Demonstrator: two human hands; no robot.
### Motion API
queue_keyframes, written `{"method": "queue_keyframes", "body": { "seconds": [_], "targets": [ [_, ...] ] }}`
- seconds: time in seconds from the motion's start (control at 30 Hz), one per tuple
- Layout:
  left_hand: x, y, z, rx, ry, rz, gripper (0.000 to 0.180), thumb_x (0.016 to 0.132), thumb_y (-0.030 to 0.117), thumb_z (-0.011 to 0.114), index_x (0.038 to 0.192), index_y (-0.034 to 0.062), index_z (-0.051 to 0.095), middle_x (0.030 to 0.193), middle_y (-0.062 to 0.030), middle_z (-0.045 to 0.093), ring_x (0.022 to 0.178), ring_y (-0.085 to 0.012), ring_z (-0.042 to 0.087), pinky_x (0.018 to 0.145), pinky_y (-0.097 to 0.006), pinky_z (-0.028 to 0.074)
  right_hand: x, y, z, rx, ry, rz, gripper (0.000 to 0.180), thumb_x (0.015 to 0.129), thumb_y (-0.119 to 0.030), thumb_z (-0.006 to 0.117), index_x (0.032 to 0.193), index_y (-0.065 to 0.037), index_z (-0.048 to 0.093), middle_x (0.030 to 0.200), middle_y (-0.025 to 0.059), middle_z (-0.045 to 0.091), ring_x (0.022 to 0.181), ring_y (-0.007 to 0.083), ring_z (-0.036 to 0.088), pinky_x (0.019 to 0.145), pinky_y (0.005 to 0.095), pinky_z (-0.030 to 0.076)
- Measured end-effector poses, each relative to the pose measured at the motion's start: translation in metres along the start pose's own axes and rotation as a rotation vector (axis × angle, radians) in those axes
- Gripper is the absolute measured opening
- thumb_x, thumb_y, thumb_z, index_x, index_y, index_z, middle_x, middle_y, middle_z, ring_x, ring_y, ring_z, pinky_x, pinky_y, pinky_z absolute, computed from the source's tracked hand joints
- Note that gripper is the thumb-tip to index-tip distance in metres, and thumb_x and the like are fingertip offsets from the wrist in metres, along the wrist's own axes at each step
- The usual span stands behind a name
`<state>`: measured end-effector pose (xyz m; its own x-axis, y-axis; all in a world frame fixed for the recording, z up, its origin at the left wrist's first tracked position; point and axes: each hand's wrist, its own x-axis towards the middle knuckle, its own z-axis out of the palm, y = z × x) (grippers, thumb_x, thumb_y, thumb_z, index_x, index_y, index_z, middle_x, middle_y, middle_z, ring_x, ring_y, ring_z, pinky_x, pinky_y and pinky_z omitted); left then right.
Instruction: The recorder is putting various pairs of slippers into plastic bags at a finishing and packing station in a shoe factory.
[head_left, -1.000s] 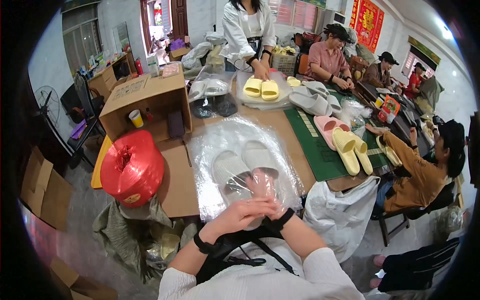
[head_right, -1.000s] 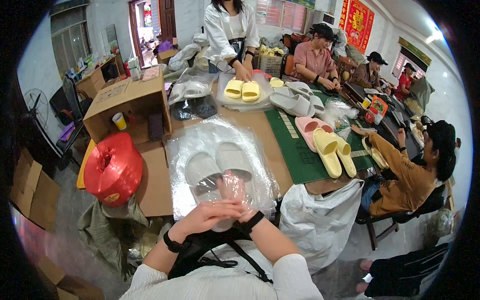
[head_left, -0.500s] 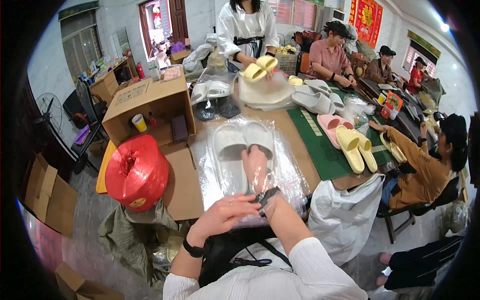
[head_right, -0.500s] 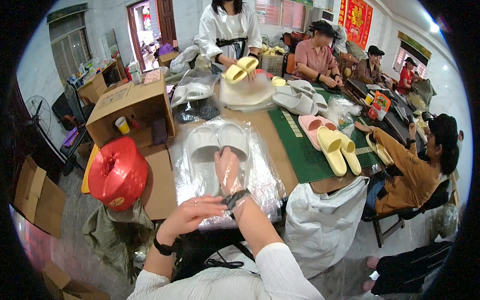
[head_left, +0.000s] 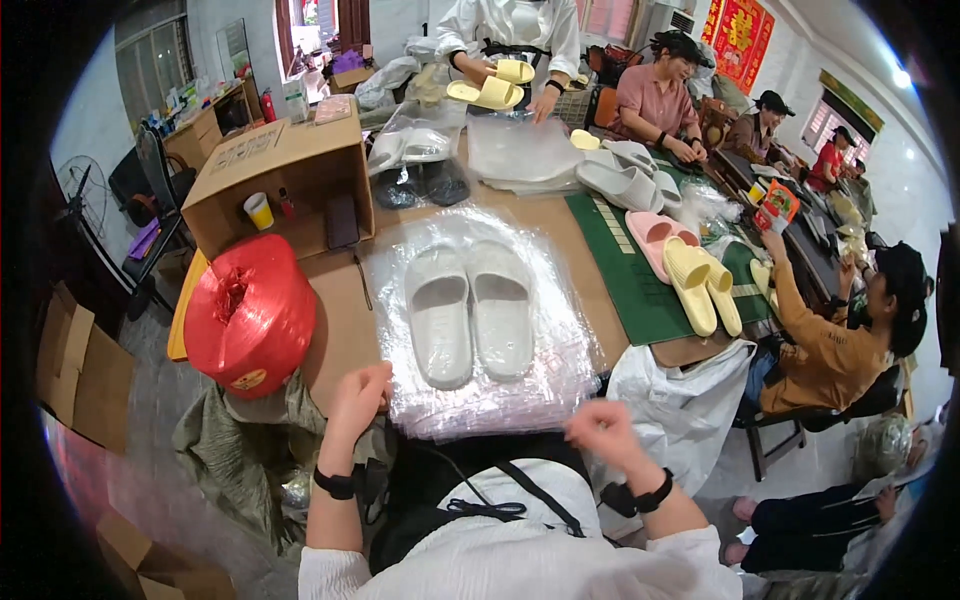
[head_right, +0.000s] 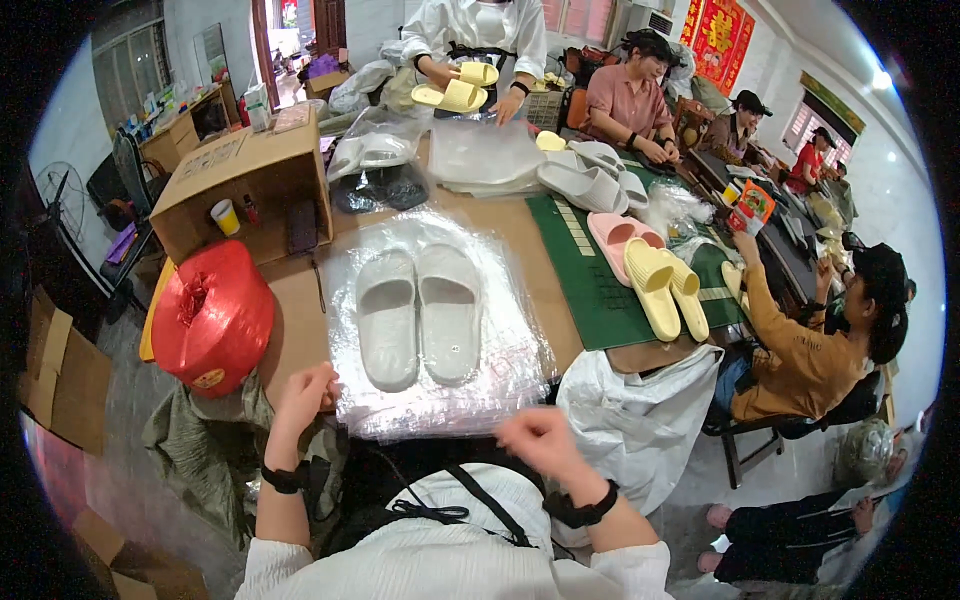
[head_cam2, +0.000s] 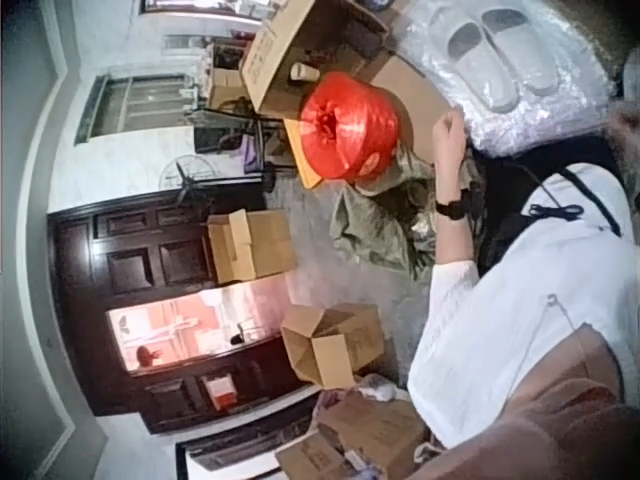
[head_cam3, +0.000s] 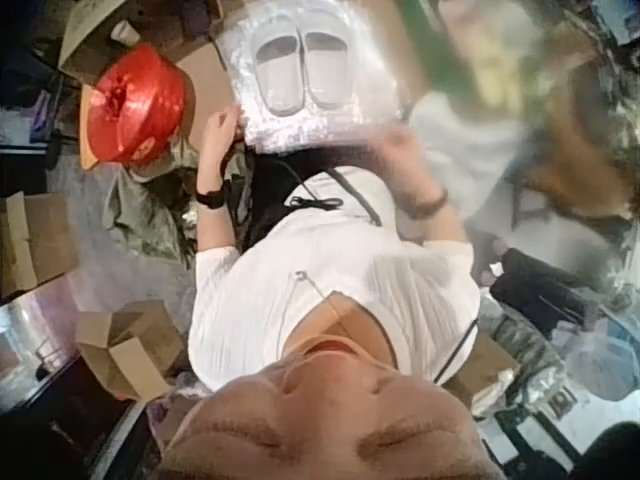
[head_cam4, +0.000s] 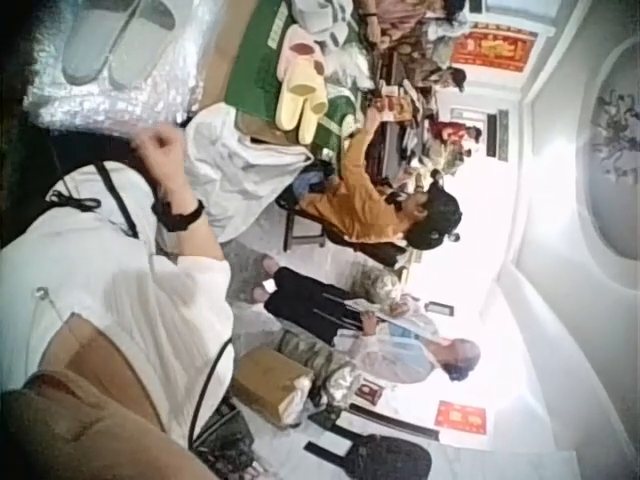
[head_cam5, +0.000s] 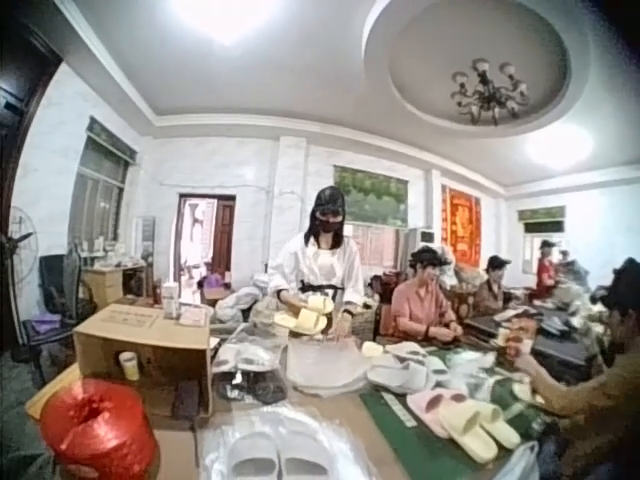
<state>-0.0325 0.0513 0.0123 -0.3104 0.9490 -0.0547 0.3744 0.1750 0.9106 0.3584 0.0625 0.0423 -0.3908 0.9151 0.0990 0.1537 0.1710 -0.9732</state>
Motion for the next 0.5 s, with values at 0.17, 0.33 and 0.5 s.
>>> {"method": "queue_keyframes", "body": {
  "seconds": [0.17,0.33,0.5],
  "targets": [
    [0.005,0.04,0.024,0.265,-0.228,-0.235,0.046,0.094,0.044,0.061,0.095,-0.0016,0.071,0.073,-0.0076,0.069,0.06,-0.012,0.063,0.059,-0.029,0.05,0.063,0.017,-0.036,-0.047,0.315,0.143,0.028,0.094,-0.024,0.066,0.08,0.0,0.068,0.064,0.0008,0.06,0.061,0.0068,0.055,0.055,0.0251,0.044],
    [0.007,0.009,0.042,0.017,-0.221,-0.094,0.03,0.09,0.029,0.072,0.094,-0.0009,0.07,0.074,-0.0052,0.07,0.061,-0.0105,0.063,0.053,-0.027,0.048,0.095,0.058,-0.024,-0.179,0.006,0.299,0.023,0.092,-0.026,0.067,0.097,-0.004,0.071,0.074,-0.0013,0.062,0.059,0.0076,0.053,0.053,0.0235,0.041],
    [0.004,0.007,0.043,-0.19,-0.159,-0.237,0.034,0.089,0.032,0.073,0.088,-0.0008,0.066,0.07,-0.0036,0.066,0.06,-0.0103,0.062,0.051,-0.026,0.048,0.094,0.056,-0.043,0.117,0.198,0.368,0.016,0.09,-0.021,0.067,0.085,-0.006,0.067,0.071,-0.002,0.061,0.056,0.0047,0.049,0.05,0.0216,0.037]
  ]
}}
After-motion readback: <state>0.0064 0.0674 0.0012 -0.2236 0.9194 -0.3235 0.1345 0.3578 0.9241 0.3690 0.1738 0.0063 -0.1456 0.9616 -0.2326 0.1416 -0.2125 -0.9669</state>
